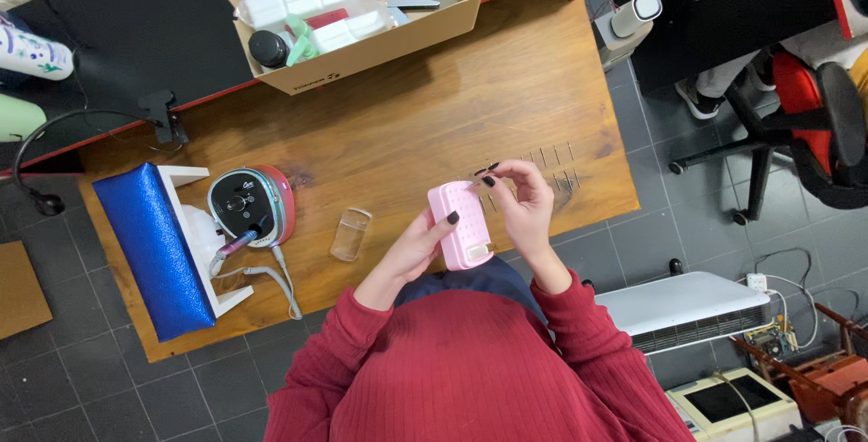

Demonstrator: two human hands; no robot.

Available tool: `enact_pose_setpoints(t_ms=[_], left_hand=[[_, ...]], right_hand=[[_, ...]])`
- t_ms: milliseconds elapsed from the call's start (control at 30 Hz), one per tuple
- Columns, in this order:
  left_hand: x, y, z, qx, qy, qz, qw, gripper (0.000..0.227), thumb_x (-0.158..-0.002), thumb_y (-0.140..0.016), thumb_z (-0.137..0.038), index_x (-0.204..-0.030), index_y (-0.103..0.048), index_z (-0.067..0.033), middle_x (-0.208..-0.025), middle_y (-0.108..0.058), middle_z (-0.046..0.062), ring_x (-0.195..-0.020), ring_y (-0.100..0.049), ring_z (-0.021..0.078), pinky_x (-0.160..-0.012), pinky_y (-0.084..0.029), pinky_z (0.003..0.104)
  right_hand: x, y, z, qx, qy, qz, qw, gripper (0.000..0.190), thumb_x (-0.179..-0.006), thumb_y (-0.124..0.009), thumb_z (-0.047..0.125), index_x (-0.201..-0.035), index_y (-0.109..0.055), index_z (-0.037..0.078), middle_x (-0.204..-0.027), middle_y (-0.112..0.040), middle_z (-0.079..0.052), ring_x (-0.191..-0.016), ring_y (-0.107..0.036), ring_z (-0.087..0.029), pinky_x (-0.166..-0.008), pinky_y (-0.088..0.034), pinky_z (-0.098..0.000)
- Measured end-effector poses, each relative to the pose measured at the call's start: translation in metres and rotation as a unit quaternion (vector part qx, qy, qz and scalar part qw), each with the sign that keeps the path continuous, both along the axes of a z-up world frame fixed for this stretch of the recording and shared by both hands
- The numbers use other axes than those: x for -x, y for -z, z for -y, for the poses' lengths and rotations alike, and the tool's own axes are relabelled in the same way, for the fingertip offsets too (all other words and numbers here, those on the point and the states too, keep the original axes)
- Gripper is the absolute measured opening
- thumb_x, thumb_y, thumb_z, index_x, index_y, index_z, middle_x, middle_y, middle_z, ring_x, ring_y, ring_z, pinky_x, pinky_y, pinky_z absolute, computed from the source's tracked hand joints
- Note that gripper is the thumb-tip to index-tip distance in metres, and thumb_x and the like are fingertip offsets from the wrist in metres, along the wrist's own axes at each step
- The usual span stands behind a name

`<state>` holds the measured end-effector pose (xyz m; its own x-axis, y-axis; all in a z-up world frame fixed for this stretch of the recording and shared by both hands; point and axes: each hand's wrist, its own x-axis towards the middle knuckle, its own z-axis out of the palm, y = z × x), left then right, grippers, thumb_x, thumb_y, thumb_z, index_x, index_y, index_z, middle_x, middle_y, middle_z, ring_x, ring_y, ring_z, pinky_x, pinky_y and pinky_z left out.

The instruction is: The person picks up a pink plastic nail holder and places metal nails one by one into its slots. After filling the holder, they close it with a clear lid and place it into a cardboard box on the desk.

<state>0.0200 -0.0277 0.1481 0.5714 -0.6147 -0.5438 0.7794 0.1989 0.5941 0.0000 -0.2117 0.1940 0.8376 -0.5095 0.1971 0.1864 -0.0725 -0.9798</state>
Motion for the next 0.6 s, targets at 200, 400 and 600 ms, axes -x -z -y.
enact_pose_setpoints(t_ms=[200, 400, 600], left_hand=[[0.002, -0.006, 0.001, 0.008, -0.003, 0.004, 1.0, 0.056, -0.095, -0.074, -0.028, -0.14, -0.05, -0.0055, -0.119, -0.067, 0.01, -0.108, -0.069, 0.0198, -0.085, -0.063, 0.038], [0.004, -0.007, 0.001, 0.013, 0.0, 0.001, 1.0, 0.057, -0.094, -0.075, -0.027, -0.14, -0.049, -0.0046, -0.118, -0.067, 0.011, -0.108, -0.069, 0.0211, -0.084, -0.063, 0.039], [0.006, 0.0, -0.001, 0.022, 0.004, 0.008, 1.0, 0.059, -0.095, -0.075, -0.026, -0.141, -0.047, -0.0039, -0.12, -0.066, 0.013, -0.109, -0.069, 0.0239, -0.085, -0.063, 0.042]], right_hand=[[0.003, 0.001, -0.001, 0.013, -0.008, 0.0, 1.0, 0.017, -0.089, -0.075, -0.009, -0.101, -0.066, -0.002, -0.09, -0.073, -0.014, -0.091, -0.076, -0.026, -0.089, -0.056, -0.039], [0.007, 0.001, -0.004, 0.015, -0.001, 0.002, 1.0, 0.017, -0.089, -0.075, -0.009, -0.101, -0.066, -0.001, -0.091, -0.072, -0.013, -0.092, -0.075, -0.024, -0.09, -0.055, -0.0387], [0.01, 0.002, -0.008, 0.028, 0.001, 0.0, 1.0, 0.017, -0.089, -0.076, -0.008, -0.101, -0.067, -0.001, -0.091, -0.073, -0.013, -0.091, -0.074, -0.023, -0.09, -0.055, -0.0386]])
